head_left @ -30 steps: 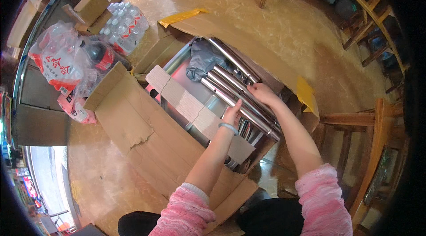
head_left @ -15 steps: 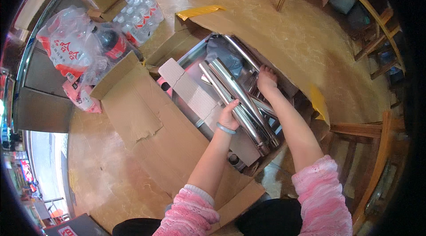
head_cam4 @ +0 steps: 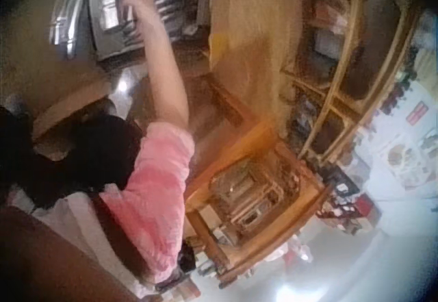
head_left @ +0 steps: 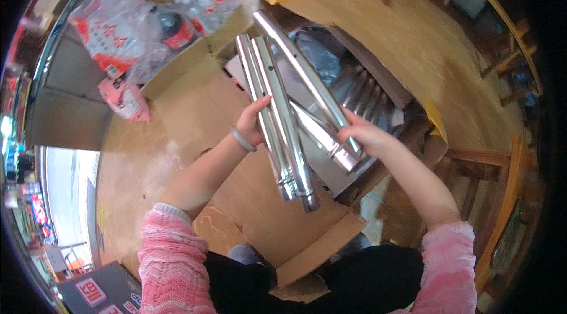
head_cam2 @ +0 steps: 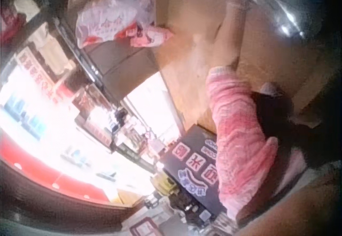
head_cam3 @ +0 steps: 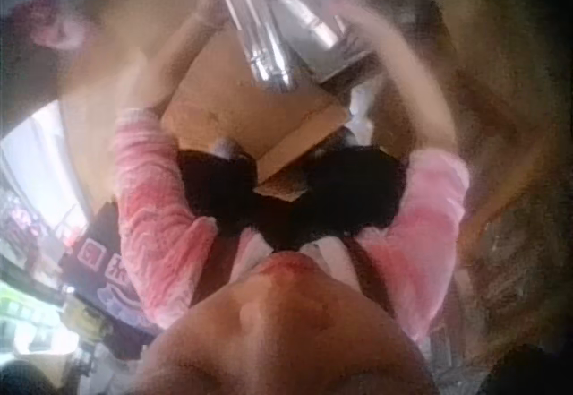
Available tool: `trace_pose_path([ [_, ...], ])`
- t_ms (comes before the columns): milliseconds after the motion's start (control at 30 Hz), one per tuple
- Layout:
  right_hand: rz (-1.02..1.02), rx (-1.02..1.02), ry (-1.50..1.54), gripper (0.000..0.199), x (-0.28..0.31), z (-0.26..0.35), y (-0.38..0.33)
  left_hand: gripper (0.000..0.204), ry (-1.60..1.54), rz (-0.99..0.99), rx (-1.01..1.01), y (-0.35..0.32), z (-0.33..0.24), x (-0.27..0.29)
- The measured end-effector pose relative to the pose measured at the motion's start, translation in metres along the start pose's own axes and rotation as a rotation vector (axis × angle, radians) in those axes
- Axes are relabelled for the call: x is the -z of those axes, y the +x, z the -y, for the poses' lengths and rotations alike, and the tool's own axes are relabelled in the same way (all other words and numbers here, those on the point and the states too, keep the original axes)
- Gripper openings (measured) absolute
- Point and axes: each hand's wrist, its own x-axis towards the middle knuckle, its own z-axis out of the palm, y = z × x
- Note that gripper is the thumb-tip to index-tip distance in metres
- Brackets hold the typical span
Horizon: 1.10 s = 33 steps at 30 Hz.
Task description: The person unpacks a metal frame and several metal rods from a cardboard box. They then sit on the floor and begin assembling the frame by inserting the rods into the holes on the metal base.
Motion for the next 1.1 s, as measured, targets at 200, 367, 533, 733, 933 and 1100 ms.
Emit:
trace_pose_path([
  [200,0.421,0.091,-0.009,0.089,-0.183,-0.019,0.027,0.058,-0.203,-0.113,-0.318,-0.196,-0.02,0.037],
  [367,0.572,0.065,0.039,0.078,-0.319,-0.093,0.087,0.063,-0.077,-0.436,-0.688,-0.325,0.007,0.135],
  [533,0.338,-0.258,0.246,0.08,-0.392,-0.158,0.139,0.049,-0.305,-0.652,-0.668,-0.353,0.031,0.243],
  [733,-0.039,-0.138,-0.22,0.065,-0.383,-0.21,0.173,0.039,-0.278,-0.054,-0.574,-0.303,0.041,0.292],
  [933,-0.37,-0.121,-0.483,0.052,-0.38,-0.198,0.176,0.035,-0.198,-0.471,-0.446,-0.275,0.023,0.322],
  [1100,0.398,0.42,-0.33,0.027,-0.324,-0.109,0.093,0.035,-0.033,-0.672,-0.564,-0.268,0.006,0.345],
])
